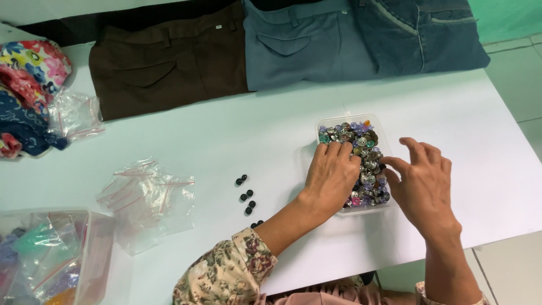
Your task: The person picks up buttons from a large container, places them on the table surface in rows, and then puts them into small plastic bags.
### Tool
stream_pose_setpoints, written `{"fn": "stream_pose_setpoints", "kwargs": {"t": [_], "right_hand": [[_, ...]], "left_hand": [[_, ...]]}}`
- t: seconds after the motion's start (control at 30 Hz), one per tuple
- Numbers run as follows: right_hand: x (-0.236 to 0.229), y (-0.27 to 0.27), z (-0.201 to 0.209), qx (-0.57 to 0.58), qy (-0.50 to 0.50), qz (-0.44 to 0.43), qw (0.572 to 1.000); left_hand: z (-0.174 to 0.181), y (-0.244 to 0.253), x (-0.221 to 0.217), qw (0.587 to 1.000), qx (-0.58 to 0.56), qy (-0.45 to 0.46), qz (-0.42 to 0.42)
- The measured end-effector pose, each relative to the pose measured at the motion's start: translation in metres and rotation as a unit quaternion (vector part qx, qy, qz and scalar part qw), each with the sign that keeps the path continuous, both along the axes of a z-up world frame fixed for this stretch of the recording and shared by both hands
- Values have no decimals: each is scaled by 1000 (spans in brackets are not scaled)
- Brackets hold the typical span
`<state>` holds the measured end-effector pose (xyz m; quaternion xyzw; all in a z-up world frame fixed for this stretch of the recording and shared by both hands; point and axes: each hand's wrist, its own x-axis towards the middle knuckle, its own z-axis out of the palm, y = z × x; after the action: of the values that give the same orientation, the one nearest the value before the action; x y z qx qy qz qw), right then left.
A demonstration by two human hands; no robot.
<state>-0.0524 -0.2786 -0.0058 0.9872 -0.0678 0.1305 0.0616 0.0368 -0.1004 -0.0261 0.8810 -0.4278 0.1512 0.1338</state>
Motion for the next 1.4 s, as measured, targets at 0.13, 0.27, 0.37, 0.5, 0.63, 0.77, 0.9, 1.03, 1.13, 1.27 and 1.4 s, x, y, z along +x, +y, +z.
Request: {"fn": "stream_pose_setpoints", "kwargs": {"t": [0.13, 0.27, 0.37, 0.5, 0.63, 0.77, 0.9, 1.03, 1.13, 1.27, 1.4], "right_hand": [[3, -3, -20, 14, -24, 7, 1000], [7, -4, -30, 31, -24, 5, 999], [8, 0, -28, 41, -31, 11, 999], [16, 17, -15, 17, 31, -35, 999], [20, 21, -11, 39, 15, -19, 999], [18, 11, 2, 150, -31, 46, 987], [6, -4, 15, 172, -70, 68, 980], [-9, -12, 24, 170, -64, 52, 982], [-18, -13, 25, 174, -56, 49, 982], [-25, -13, 24, 192, -46, 43, 979], [-28, -10, 25, 202, -49, 42, 977]], "left_hand": [[-11, -14, 10, 999, -32, -26, -1], [-14, -18, 16, 998, -48, -45, 1], [-16, -23, 19, 997, -51, -60, 5], [-1, -17, 29, 1000, -25, 16, -11], [-3, -10, 34, 999, -37, 5, -5], [9, -4, 27, 996, -87, 4, -7], [14, -7, 12, 988, -145, 12, -43], [6, -19, -10, 981, -136, 70, -122], [-8, -29, -22, 985, -82, 37, -149], [-13, -38, -27, 993, -17, -14, -114], [-15, -39, -27, 993, -8, -19, -113]]}}
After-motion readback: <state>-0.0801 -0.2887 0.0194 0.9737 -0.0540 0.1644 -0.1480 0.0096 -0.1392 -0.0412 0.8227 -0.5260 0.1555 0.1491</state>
